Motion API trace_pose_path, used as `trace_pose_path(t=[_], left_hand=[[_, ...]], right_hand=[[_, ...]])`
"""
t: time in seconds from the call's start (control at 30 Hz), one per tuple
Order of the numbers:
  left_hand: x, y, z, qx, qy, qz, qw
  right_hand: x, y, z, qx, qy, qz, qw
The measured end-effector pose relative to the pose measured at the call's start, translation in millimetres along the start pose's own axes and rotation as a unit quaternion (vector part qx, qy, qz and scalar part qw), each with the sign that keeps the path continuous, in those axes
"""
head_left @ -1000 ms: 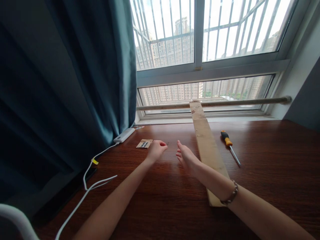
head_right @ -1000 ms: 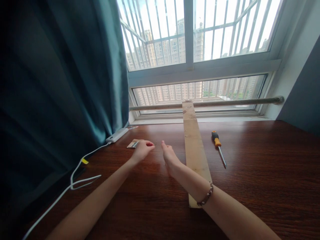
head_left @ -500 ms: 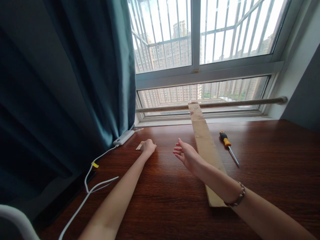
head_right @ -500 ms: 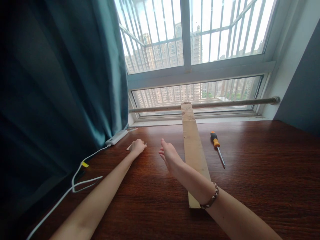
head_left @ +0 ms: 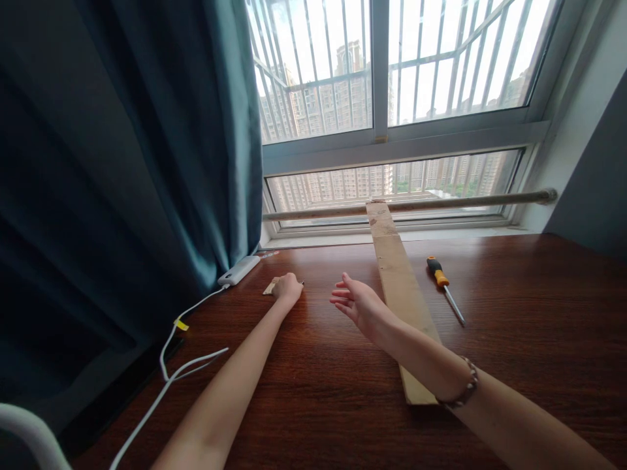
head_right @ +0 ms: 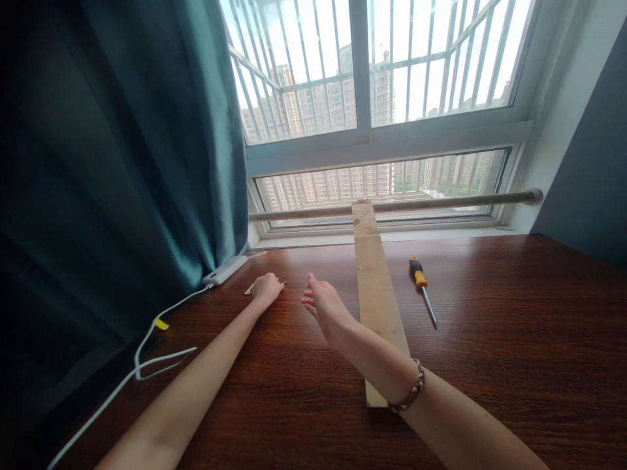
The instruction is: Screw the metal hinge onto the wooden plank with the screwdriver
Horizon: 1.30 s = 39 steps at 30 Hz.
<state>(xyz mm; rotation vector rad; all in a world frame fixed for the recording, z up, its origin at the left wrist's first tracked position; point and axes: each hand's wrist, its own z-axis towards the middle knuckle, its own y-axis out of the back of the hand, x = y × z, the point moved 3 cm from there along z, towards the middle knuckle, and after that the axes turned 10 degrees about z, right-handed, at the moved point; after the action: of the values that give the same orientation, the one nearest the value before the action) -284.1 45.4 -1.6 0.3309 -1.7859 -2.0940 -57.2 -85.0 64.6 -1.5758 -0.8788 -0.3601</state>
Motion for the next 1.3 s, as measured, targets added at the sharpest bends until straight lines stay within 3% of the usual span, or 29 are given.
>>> trace_pose_path(t=[0.43,0.6,0.73,1.07,1.2,1.27,1.3], left_hand=[[-1,-2,-6,-0.027,-0.025,-0.002,0.999],[0,-6,-3,-0.037,-0.027,-0.002,0.999],[1,-4,-4,-0.033,-0.019,-0.003,0.999],[4,2,-12,-0.1,-0.047,-0.01,0.994],[-9,18,-30,-0.174,-0.124,-0.094,0.972],[-24,26,-48,-0.176,-0.179,-0.174,0.952],[-33,30,-58,-0.158,-0.207,-0.222,0.94]], right_hand=[[0,-2,-2,-0.024,-0.006,-0.012,1.0],[0,-2,-1,0.015,0.004,-0.007,1.0],[3,-2,-2,0.008,0.003,-0.011,1.0],[10,-1,-1,0.037,-0.001,-0.019,0.999],[44,8,11,0.06,0.078,-0.096,0.99],[71,26,22,0.017,0.187,-0.201,0.961],[85,38,27,-0.04,0.252,-0.265,0.93]])
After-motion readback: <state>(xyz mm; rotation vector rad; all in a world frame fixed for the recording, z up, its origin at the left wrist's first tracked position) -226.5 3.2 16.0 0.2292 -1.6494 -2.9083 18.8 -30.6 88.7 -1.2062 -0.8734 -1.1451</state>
